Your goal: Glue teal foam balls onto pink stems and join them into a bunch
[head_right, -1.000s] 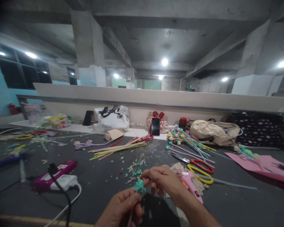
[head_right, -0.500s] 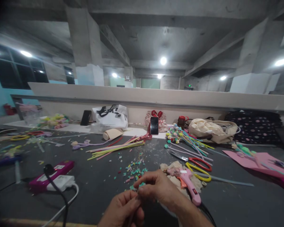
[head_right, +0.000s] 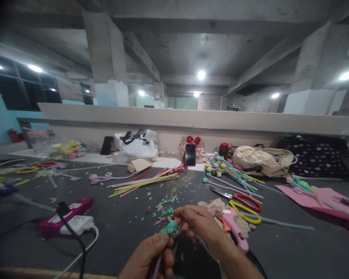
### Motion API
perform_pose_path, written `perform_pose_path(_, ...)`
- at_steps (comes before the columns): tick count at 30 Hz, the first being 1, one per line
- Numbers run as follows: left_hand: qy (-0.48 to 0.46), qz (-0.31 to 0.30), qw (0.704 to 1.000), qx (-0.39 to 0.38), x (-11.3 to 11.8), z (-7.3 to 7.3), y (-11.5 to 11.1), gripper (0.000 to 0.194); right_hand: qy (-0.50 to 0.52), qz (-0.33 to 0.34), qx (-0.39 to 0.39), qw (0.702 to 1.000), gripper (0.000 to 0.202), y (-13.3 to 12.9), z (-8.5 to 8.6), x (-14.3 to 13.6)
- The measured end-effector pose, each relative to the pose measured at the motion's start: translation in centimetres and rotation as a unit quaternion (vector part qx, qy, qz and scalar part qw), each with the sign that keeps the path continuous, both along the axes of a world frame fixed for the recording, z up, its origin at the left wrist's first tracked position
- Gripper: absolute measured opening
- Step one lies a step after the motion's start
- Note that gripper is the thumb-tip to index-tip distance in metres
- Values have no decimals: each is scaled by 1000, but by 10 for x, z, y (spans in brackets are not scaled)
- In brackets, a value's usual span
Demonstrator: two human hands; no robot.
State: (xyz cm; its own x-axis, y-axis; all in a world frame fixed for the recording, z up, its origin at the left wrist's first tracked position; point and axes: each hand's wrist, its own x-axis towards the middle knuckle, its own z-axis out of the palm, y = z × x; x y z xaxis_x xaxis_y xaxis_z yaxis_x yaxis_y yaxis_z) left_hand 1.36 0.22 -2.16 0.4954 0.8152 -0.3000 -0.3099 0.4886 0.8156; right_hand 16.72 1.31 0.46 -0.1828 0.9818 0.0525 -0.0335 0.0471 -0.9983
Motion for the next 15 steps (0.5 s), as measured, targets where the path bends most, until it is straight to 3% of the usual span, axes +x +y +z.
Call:
perform_pose_path(5, -16, 16, 1000, -2, 0, -1, 0, 20, 11, -18, -14, 1000, 31, 0, -10, 2)
perform_pose_path(15, 0, -26, 998, 50, 3, -5, 3, 35, -25, 10, 17, 1000, 22, -10, 1, -17)
